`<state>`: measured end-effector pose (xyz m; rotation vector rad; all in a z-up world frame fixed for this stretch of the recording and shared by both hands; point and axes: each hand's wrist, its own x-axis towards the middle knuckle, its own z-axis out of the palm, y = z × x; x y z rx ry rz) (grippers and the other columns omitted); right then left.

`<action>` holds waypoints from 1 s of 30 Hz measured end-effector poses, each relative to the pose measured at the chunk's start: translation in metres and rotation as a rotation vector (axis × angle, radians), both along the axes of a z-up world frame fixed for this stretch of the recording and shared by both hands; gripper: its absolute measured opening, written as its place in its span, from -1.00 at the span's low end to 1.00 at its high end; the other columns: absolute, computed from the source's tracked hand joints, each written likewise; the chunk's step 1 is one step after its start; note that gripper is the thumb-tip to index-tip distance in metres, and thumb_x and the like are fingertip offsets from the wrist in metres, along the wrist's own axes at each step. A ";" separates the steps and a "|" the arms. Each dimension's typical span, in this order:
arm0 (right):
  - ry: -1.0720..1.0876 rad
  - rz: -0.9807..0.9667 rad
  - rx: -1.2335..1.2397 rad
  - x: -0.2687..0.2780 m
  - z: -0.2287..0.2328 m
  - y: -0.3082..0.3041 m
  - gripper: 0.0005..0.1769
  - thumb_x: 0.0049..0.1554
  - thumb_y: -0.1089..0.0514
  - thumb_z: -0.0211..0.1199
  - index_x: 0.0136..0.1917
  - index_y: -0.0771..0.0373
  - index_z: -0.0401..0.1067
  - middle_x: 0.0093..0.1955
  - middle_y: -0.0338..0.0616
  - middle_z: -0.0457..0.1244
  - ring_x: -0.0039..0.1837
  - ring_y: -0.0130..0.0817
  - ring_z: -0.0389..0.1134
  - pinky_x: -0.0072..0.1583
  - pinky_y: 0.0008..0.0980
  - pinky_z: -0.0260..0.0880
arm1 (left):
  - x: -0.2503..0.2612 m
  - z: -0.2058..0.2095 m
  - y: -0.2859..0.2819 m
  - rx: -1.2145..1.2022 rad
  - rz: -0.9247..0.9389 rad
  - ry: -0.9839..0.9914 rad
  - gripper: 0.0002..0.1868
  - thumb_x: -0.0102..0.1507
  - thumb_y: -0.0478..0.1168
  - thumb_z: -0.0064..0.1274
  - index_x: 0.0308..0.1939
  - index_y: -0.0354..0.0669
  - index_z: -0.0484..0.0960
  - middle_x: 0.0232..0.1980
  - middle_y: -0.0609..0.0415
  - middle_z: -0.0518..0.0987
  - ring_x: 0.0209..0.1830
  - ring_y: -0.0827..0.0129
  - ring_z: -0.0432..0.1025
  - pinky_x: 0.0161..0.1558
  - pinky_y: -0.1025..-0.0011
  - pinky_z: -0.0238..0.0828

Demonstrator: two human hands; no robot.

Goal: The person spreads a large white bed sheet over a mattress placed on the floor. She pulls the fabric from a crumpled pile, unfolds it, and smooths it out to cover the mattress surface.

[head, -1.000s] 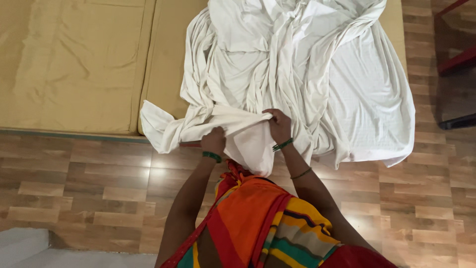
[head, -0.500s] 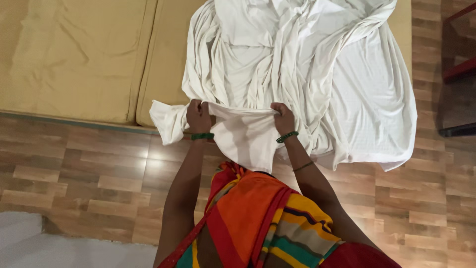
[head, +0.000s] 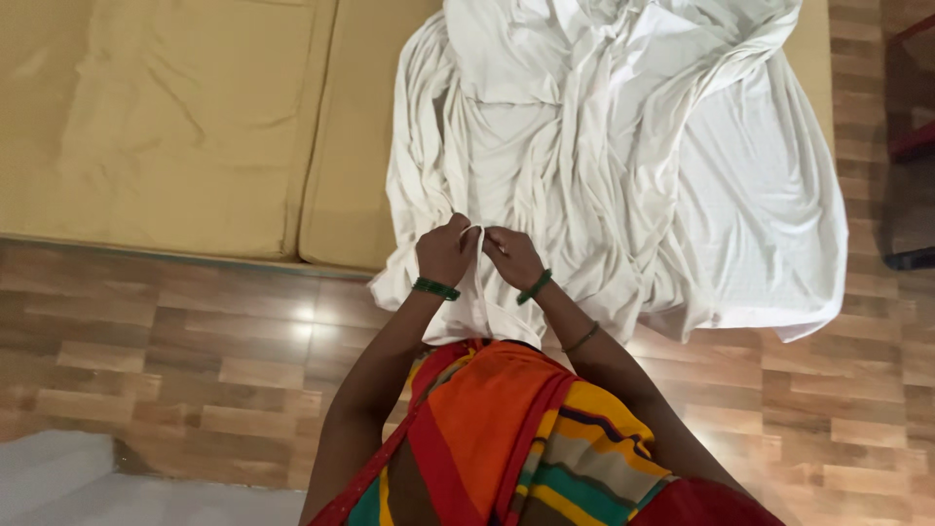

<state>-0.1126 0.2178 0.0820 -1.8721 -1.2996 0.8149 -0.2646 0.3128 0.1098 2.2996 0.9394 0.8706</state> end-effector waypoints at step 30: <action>0.366 -0.642 0.668 -0.040 0.041 0.026 -0.90 0.26 0.40 0.19 0.05 0.38 0.48 -0.18 -0.36 0.29 -0.14 -0.64 0.25 -0.03 -0.61 0.30 | -0.137 -0.078 0.128 -0.044 0.378 0.425 -0.72 0.08 -0.30 0.26 -0.15 -0.02 0.57 -0.04 0.06 0.53 -0.07 0.08 0.44 -0.11 0.04 0.31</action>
